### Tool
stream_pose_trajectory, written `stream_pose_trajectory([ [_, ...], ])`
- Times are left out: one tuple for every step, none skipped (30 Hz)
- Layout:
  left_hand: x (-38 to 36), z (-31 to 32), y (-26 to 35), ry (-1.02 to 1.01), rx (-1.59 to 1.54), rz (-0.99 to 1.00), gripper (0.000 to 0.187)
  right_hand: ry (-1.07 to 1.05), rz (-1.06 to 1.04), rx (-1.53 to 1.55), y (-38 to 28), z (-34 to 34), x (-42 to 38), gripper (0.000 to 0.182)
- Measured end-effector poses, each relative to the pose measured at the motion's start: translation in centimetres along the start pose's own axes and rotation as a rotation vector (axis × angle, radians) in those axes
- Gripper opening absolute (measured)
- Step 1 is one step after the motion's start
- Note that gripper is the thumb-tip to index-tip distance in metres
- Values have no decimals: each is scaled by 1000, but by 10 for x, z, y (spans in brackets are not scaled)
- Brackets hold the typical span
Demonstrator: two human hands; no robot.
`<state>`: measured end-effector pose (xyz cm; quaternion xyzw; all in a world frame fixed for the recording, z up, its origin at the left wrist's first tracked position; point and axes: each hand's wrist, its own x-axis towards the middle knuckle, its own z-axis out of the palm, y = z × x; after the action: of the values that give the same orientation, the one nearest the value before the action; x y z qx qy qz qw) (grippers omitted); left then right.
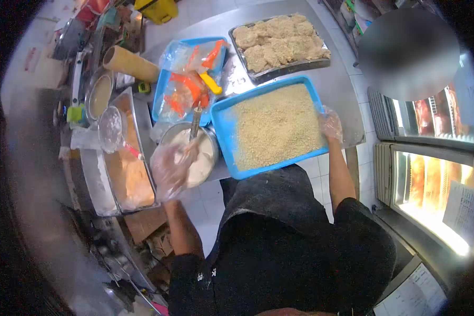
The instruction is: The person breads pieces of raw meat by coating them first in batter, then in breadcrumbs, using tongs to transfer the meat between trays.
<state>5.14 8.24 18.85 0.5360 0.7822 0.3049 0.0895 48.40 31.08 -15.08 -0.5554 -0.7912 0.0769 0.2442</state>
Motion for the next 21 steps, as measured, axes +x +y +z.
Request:
stream_pose_trajectory([
  [11, 12, 24, 4, -52, 32, 20, 17, -12, 15, -11, -9, 3, 26],
  [18, 31, 38, -77, -369, 61, 17, 33, -30, 105, -20, -14, 1, 26],
  [20, 55, 28, -110, -453, 141, 14, 48, -49, 194, -29, -18, 0, 27],
  [22, 79, 19, -150, -539, 218, 11, 52, 35, 552, -36, -19, -5, 29],
  [16, 100, 3, -150, -393, 282, 10, 52, 121, 907, -41, -19, -12, 32],
  [9, 122, -13, -141, -250, 347, 9, 49, 209, 1260, -44, -18, -17, 34],
  [-2, 127, -12, -142, -114, 356, 9, 38, 308, 1611, -46, -16, -25, 37],
  [-14, 129, -11, -148, 23, 365, 9, 24, 353, 1724, -50, -11, -31, 40],
  [-23, 126, -13, -102, -25, 313, 10, 13, 403, 1836, -51, -4, -39, 43],
  [-30, 120, -21, -57, -70, 260, 11, -1, 390, 1713, -50, 12, -50, 46],
  [-38, 111, -30, -10, -116, 208, 12, -16, 372, 1591, -49, 30, -60, 50],
  [-52, 107, -50, 91, -8, 130, 15, -35, 352, 1470, -48, 48, -68, 55],
  [-69, 105, -79, 195, 104, 46, 18, -59, 328, 1352, -51, 62, -73, 59],
  [-85, 100, -110, 306, 19, -36, 21, -89, 314, 1396, -60, 69, -76, 64],
  [-99, 95, -138, 419, -61, -120, 25, -120, 301, 1440, -69, 75, -79, 68],
  [-106, 90, -160, 424, 19, -244, 26, -155, 306, 1642, -83, 77, -88, 72],
  [-115, 87, -180, 425, 98, -372, 27, -178, 323, 1726, -94, 79, -91, 72],
  [-121, 88, -188, 424, 174, -500, 28, -174, 344, 1685, -104, 77, -90, 71],
  [-115, 83, -180, 415, 179, -479, 28, -168, 352, 1647, -109, 71, -84, 71],
  [-104, 78, -173, 408, 179, -457, 28, -163, 354, 1603, -111, 65, -72, 71],
  [-96, 77, -170, 403, 181, -442, 27, -152, 340, 1511, -109, 55, -56, 70],
])
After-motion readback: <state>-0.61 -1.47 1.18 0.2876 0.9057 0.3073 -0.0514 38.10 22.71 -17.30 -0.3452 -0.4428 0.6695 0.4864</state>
